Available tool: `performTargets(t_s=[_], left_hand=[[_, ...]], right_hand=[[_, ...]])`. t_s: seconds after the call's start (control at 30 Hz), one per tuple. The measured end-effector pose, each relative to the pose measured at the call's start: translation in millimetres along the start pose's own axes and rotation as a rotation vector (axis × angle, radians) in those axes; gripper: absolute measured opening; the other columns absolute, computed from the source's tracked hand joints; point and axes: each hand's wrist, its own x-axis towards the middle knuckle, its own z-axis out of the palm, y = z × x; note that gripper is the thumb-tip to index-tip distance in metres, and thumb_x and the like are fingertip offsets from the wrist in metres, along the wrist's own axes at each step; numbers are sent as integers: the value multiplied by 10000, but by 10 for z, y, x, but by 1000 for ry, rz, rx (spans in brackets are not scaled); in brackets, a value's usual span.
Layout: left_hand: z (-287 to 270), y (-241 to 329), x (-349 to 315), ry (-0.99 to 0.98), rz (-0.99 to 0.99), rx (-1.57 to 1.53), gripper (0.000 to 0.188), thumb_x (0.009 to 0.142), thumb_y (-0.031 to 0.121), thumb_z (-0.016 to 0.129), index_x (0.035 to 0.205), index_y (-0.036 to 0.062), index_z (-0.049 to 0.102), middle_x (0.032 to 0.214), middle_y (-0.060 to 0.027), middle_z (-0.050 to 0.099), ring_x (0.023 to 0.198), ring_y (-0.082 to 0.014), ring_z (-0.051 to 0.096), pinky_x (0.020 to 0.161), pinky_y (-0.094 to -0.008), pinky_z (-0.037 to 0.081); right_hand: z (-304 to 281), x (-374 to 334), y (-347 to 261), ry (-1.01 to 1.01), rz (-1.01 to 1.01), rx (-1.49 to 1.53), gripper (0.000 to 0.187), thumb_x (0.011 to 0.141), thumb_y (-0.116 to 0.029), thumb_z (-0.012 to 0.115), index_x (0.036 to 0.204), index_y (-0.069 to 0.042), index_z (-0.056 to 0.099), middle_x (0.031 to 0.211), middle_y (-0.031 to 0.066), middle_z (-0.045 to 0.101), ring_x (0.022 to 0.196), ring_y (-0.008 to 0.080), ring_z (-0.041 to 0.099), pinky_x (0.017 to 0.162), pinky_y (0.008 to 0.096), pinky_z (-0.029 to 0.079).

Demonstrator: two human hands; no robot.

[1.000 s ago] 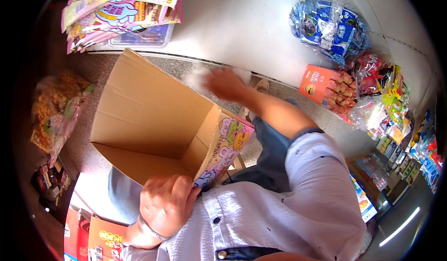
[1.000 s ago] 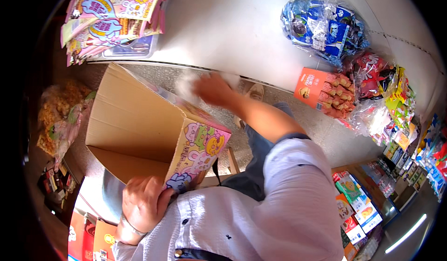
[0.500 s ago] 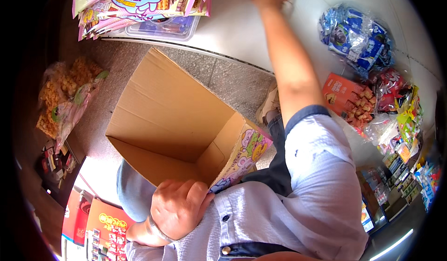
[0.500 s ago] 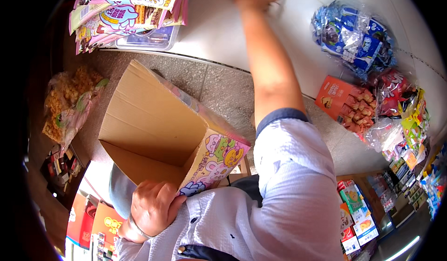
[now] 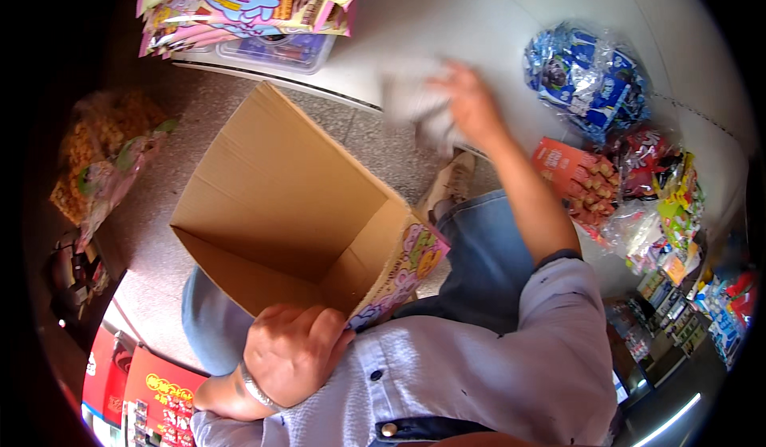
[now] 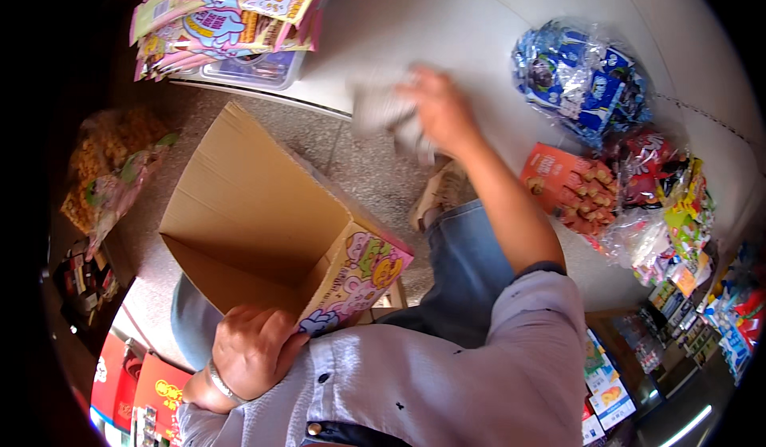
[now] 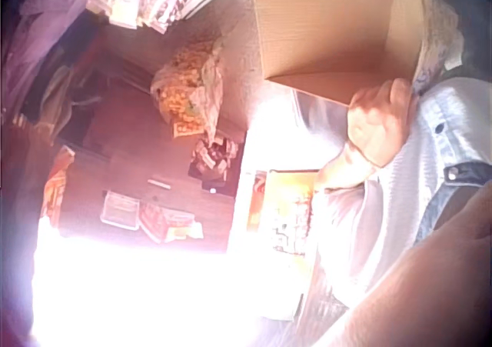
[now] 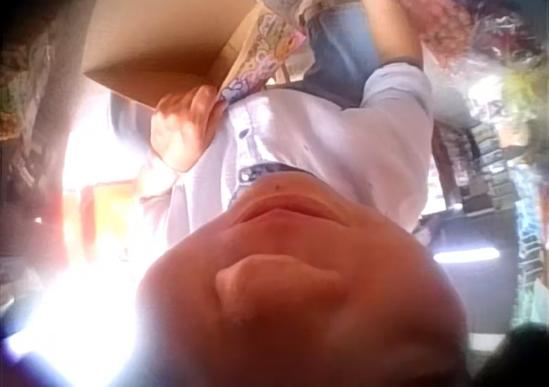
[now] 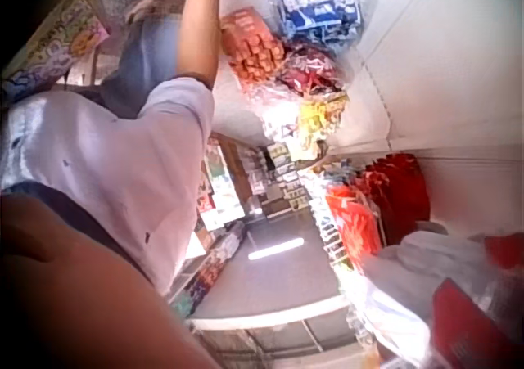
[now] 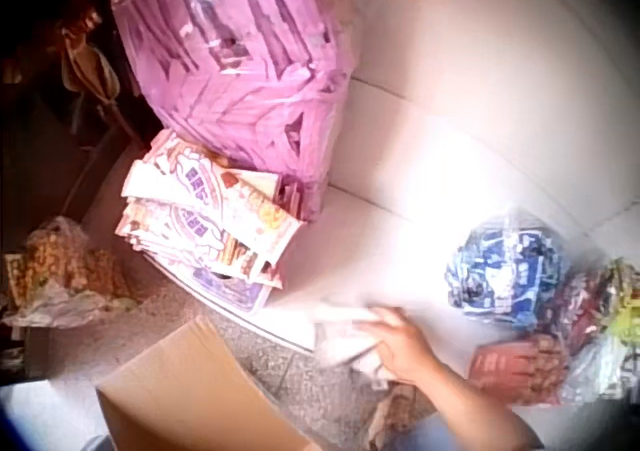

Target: The person sits on the floor of a small shop and organizes snack items. They wipe a shelf with a cloth, then pick up a cardboard box and arrange pink snack packets inside it. They also move and stack various other packaged snacks on the shelf.

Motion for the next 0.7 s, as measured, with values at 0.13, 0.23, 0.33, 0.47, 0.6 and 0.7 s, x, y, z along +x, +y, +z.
performTargets(t_s=[0.13,0.23,0.33,0.47,0.6,0.7], left_hand=[[-43,-22,98,-26,-15,-16,204,656,121,672,714,33,497,602,-102,514,556,-292,531,515,-380,412],[-69,-24,122,-27,-7,-25,211,652,124,676,712,34,495,604,-104,518,553,-293,531,517,-378,415],[-94,25,103,-26,16,-20,213,653,129,677,708,38,492,604,-103,521,547,-297,530,513,-376,416],[-11,78,6,40,43,15,218,668,139,670,699,49,473,600,-105,521,541,-305,529,503,-383,416],[60,97,-62,106,91,109,192,736,149,625,714,53,461,620,-123,548,577,-328,552,525,-410,437],[138,101,-107,95,135,228,158,773,176,595,745,62,489,649,-129,570,616,-324,576,538,-416,452]], right_hand=[[-612,813,1087,355,235,-351,408,766,-58,486,1139,-192,586,1285,142,443,1143,350,431,961,400,367],[-284,1100,1413,200,650,-292,442,777,-117,514,1198,-249,535,1303,101,420,1206,341,353,990,476,301],[374,809,1131,192,245,-541,469,750,-60,514,1152,-294,575,1253,89,459,1205,289,365,1013,480,243],[786,35,38,-153,121,-247,466,764,-15,457,1114,-287,598,1265,55,465,1241,256,344,1013,484,217],[535,-533,-223,-373,170,-74,463,754,-9,489,1146,-238,582,1201,59,530,1207,254,405,988,375,302],[178,-845,-150,-508,428,155,453,733,-3,484,1158,-135,566,1092,116,589,1101,272,500,897,323,394]])
